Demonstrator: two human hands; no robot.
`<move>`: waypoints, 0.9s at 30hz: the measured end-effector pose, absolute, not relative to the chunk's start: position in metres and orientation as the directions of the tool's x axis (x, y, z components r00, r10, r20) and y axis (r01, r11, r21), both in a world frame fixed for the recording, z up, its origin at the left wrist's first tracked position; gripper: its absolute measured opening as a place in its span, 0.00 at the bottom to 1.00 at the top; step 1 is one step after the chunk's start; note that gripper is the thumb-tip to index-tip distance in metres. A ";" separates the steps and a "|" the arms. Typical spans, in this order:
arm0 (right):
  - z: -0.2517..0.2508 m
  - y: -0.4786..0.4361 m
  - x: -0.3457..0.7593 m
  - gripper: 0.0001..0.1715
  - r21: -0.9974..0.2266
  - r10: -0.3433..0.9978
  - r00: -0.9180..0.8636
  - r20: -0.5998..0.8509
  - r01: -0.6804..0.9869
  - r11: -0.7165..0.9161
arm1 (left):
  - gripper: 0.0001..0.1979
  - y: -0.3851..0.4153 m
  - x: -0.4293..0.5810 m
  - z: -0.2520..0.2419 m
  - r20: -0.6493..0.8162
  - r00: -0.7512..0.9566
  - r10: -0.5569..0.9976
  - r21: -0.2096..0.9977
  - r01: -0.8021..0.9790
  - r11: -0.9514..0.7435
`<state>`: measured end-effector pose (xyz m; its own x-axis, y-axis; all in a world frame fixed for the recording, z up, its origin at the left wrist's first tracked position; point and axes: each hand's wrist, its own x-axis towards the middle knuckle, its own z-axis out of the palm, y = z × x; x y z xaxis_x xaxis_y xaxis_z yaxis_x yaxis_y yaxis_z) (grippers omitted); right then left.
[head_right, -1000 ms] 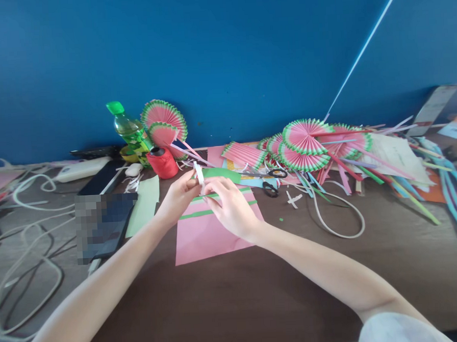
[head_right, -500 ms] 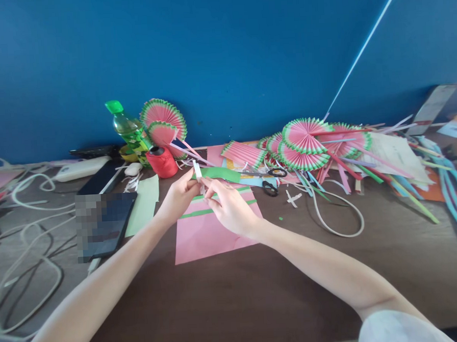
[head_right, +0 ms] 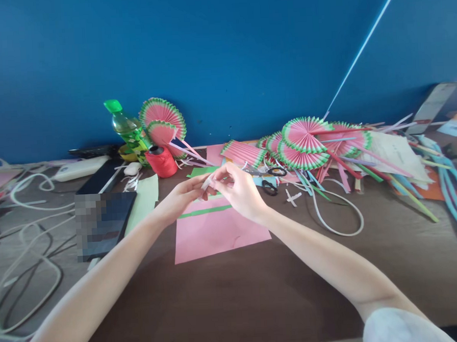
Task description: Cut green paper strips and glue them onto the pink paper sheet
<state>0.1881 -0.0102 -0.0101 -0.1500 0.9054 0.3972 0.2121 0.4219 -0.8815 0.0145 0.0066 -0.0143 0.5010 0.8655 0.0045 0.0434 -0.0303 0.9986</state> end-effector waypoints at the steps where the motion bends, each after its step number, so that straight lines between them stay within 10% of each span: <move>1: -0.010 -0.009 0.189 0.08 -0.883 0.908 -0.140 0.395 0.215 0.417 | 0.22 0.006 0.015 -0.014 0.001 0.524 0.852 0.999 0.041 -0.026; 20: -0.013 -0.002 0.188 0.17 -0.904 0.915 -0.138 0.380 -0.265 0.336 | 0.14 0.009 0.018 -0.016 -0.180 0.535 0.825 0.897 -0.255 0.361; 27: -0.008 0.001 0.195 0.15 -0.938 0.948 -0.152 0.279 -0.254 0.235 | 0.16 0.018 -0.002 0.007 0.048 0.378 0.925 0.980 0.161 -0.117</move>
